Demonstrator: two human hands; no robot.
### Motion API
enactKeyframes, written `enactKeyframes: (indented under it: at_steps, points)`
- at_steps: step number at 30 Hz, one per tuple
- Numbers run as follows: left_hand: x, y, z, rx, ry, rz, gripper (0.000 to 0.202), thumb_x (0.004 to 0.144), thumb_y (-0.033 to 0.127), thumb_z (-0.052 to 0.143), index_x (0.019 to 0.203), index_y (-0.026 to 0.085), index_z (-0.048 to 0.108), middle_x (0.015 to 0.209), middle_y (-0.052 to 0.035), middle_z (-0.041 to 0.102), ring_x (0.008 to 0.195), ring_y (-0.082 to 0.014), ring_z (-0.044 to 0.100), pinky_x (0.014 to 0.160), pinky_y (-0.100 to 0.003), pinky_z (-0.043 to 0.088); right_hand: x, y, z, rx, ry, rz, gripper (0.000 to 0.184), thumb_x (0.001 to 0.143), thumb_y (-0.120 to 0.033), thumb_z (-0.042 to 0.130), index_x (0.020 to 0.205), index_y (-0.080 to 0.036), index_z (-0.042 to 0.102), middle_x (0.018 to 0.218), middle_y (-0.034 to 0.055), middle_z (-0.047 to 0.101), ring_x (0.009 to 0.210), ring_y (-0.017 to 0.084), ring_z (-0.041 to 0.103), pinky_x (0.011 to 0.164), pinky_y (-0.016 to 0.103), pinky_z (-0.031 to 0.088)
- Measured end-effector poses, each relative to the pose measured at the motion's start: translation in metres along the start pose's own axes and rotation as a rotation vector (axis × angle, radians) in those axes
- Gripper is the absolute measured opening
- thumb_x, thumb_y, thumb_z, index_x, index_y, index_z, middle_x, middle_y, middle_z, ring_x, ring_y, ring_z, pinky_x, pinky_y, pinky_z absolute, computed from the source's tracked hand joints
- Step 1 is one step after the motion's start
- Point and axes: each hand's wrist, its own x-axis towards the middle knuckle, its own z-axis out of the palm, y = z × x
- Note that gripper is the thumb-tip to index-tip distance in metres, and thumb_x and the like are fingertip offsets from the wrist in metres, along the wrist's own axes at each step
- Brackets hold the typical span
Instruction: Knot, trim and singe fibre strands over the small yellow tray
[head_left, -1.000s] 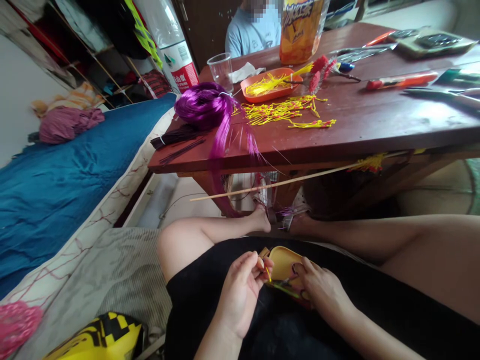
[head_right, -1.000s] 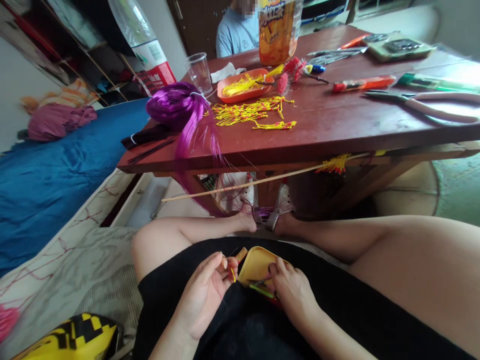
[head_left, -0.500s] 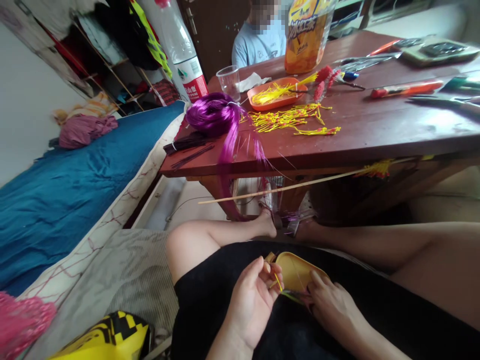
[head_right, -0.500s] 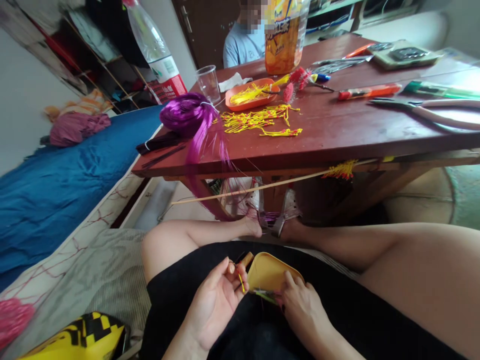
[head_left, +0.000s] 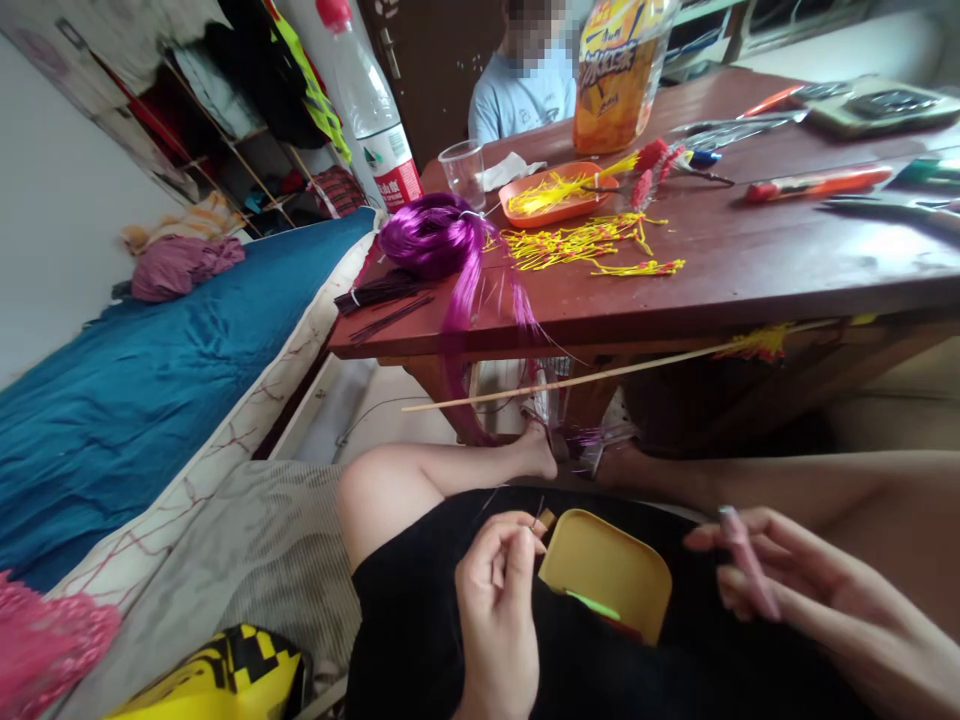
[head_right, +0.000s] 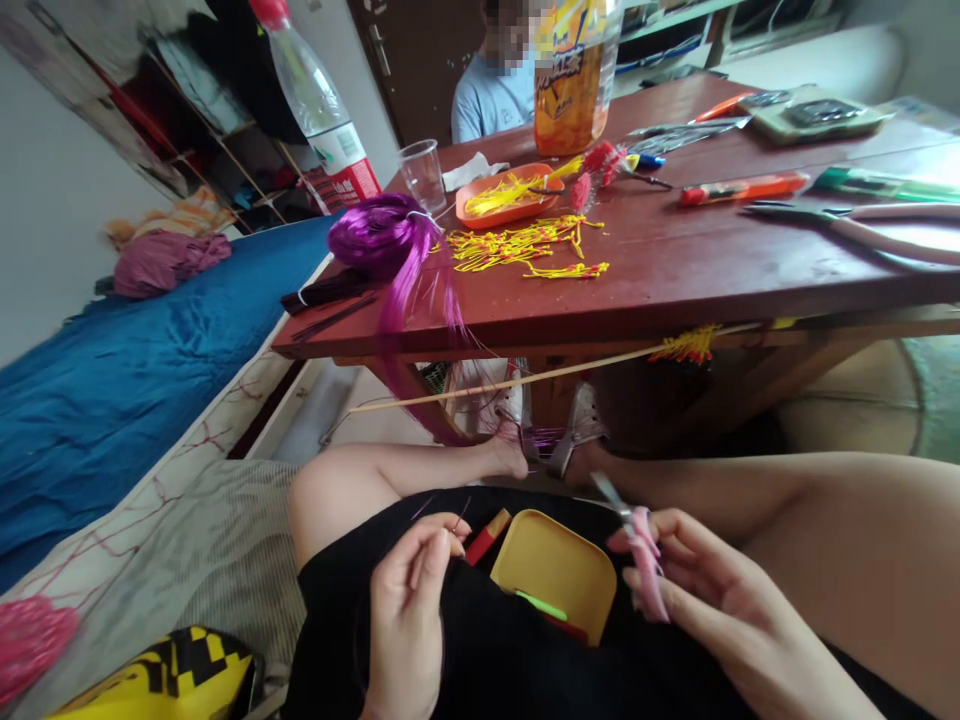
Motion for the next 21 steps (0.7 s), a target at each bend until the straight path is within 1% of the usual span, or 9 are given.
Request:
enactKeyframes:
  at_steps: [1, 3, 5, 7, 9, 11, 14, 17, 21]
  points:
    - [0.002, 0.003, -0.002, 0.176, -0.019, 0.122, 0.015, 0.075, 0.025, 0.064, 0.061, 0.020, 0.066, 0.076, -0.0060, 0.063, 0.080, -0.0206, 0.053, 0.076, -0.026, 0.036, -0.004, -0.013, 0.005, 0.118, -0.062, 0.015, 0.030, 0.064, -0.047, 0.068, 0.085, -0.025, 0.063, 0.078, 0.0055, 0.064, 0.053, 0.017, 0.053, 0.048, 0.029, 0.044]
    - [0.008, 0.008, -0.005, 0.479, -0.103, 0.238, 0.013, 0.073, 0.020, 0.065, 0.060, 0.022, 0.067, 0.071, -0.0055, 0.062, 0.076, -0.0214, 0.051, 0.076, -0.027, 0.033, -0.007, -0.035, 0.021, 0.256, -0.113, -0.022, 0.031, 0.064, -0.048, 0.070, 0.084, -0.026, 0.061, 0.082, 0.0050, 0.064, 0.052, 0.014, 0.050, 0.049, 0.027, 0.043]
    - [0.010, 0.011, -0.007, 0.662, -0.262, 0.227, 0.016, 0.072, 0.018, 0.064, 0.057, 0.023, 0.066, 0.065, -0.0048, 0.061, 0.072, -0.0214, 0.049, 0.075, -0.028, 0.031, -0.004, -0.047, 0.042, 0.337, -0.171, -0.063, 0.032, 0.064, -0.049, 0.071, 0.079, -0.024, 0.057, 0.082, 0.0035, 0.063, 0.048, 0.010, 0.045, 0.047, 0.025, 0.041]
    - [0.007, 0.009, -0.008, 0.671, -0.420, 0.118, 0.017, 0.075, 0.020, 0.062, 0.058, 0.022, 0.066, 0.066, -0.0048, 0.062, 0.070, -0.0208, 0.051, 0.072, -0.028, 0.031, 0.003, -0.048, 0.060, 0.363, -0.225, -0.074, 0.035, 0.063, -0.048, 0.072, 0.076, -0.023, 0.052, 0.076, -0.0003, 0.059, 0.045, 0.007, 0.041, 0.043, 0.021, 0.036]
    - [0.002, 0.003, -0.007, 0.492, -0.471, -0.053, 0.019, 0.078, 0.024, 0.059, 0.060, 0.019, 0.065, 0.066, -0.0045, 0.061, 0.068, -0.0194, 0.051, 0.069, -0.027, 0.033, 0.009, -0.038, 0.070, 0.356, -0.268, -0.063, 0.037, 0.065, -0.047, 0.072, 0.076, -0.022, 0.048, 0.066, -0.0046, 0.052, 0.045, 0.006, 0.038, 0.041, 0.018, 0.032]
    - [-0.004, -0.006, -0.005, 0.169, -0.435, -0.272, 0.024, 0.078, 0.029, 0.059, 0.058, 0.016, 0.062, 0.062, -0.0033, 0.059, 0.064, -0.0167, 0.051, 0.066, -0.026, 0.035, 0.012, -0.023, 0.072, 0.357, -0.305, -0.021, 0.036, 0.068, -0.047, 0.070, 0.077, -0.022, 0.046, 0.063, -0.0059, 0.050, 0.044, 0.006, 0.037, 0.040, 0.017, 0.030]
    - [-0.007, -0.018, -0.001, -0.281, -0.375, -0.567, 0.026, 0.070, 0.033, 0.067, 0.056, 0.014, 0.058, 0.059, -0.0025, 0.058, 0.056, -0.0127, 0.050, 0.061, -0.024, 0.036, 0.008, -0.005, 0.069, 0.415, -0.309, 0.044, 0.035, 0.068, -0.045, 0.070, 0.078, -0.021, 0.047, 0.066, -0.0042, 0.055, 0.046, 0.006, 0.039, 0.043, 0.018, 0.032]
    - [-0.006, -0.025, 0.002, -0.415, -0.343, -0.705, 0.026, 0.063, 0.030, 0.074, 0.055, 0.012, 0.058, 0.058, -0.0035, 0.060, 0.052, -0.0109, 0.052, 0.057, -0.022, 0.038, 0.004, 0.003, 0.069, 0.508, -0.299, 0.050, 0.032, 0.068, -0.040, 0.073, 0.078, -0.021, 0.049, 0.064, -0.0056, 0.054, 0.051, 0.007, 0.043, 0.047, 0.018, 0.036]
    - [-0.006, -0.028, 0.004, -0.424, -0.322, -0.787, 0.024, 0.067, 0.028, 0.071, 0.056, 0.011, 0.058, 0.059, -0.0054, 0.062, 0.051, -0.0112, 0.055, 0.053, -0.022, 0.040, 0.005, 0.009, 0.074, 0.585, -0.294, 0.062, 0.026, 0.072, -0.033, 0.071, 0.082, -0.021, 0.051, 0.063, -0.0064, 0.053, 0.051, 0.006, 0.044, 0.048, 0.017, 0.037]
